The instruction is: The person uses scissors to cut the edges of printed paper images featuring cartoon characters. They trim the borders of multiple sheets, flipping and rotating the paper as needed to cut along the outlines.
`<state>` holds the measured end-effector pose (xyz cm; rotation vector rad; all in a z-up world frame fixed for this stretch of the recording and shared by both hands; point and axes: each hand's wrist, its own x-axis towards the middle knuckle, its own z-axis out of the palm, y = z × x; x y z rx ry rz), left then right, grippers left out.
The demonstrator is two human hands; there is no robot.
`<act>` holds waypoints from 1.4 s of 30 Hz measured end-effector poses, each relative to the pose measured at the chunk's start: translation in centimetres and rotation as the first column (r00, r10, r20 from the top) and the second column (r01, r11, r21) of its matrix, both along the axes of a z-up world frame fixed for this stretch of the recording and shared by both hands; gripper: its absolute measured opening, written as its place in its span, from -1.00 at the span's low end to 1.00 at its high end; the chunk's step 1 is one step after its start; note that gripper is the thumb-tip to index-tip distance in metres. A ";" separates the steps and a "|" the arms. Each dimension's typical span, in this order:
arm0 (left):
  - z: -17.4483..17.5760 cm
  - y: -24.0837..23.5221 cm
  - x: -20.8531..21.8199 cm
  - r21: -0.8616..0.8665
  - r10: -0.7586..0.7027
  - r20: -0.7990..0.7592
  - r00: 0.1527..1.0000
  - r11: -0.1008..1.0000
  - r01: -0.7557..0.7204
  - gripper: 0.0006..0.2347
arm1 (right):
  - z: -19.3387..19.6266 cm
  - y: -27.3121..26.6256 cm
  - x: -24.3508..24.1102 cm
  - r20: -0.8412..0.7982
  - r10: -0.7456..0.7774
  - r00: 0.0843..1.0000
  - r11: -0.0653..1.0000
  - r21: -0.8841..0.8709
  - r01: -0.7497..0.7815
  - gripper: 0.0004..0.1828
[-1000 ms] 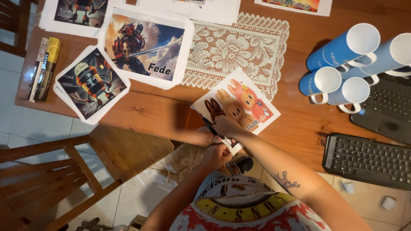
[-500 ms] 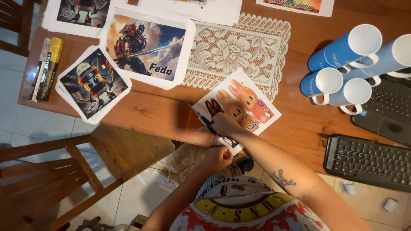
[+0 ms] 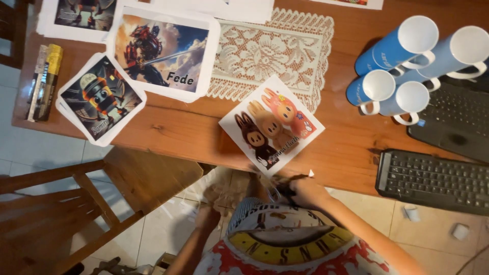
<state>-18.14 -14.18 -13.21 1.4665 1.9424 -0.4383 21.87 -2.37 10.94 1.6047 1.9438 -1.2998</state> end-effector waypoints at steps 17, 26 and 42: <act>18.4 15.6 16.8 0.764 -0.766 -0.018 0.643 0.404 0.502 -0.16 | -0.6 -11.4 9.6 0.106 -0.762 0.639 0.648 0.126 0.751 -0.47; 17.8 15.6 16.7 0.759 -0.775 0.078 0.627 0.454 0.467 -0.21 | -1.1 -12.7 11.0 0.264 -0.414 0.871 0.908 0.051 0.416 -0.70; 16.8 13.5 18.3 0.802 -0.801 -0.060 0.595 0.317 0.507 -0.44 | 0.6 -12.7 12.2 0.247 -0.505 0.827 0.861 0.080 0.502 -0.56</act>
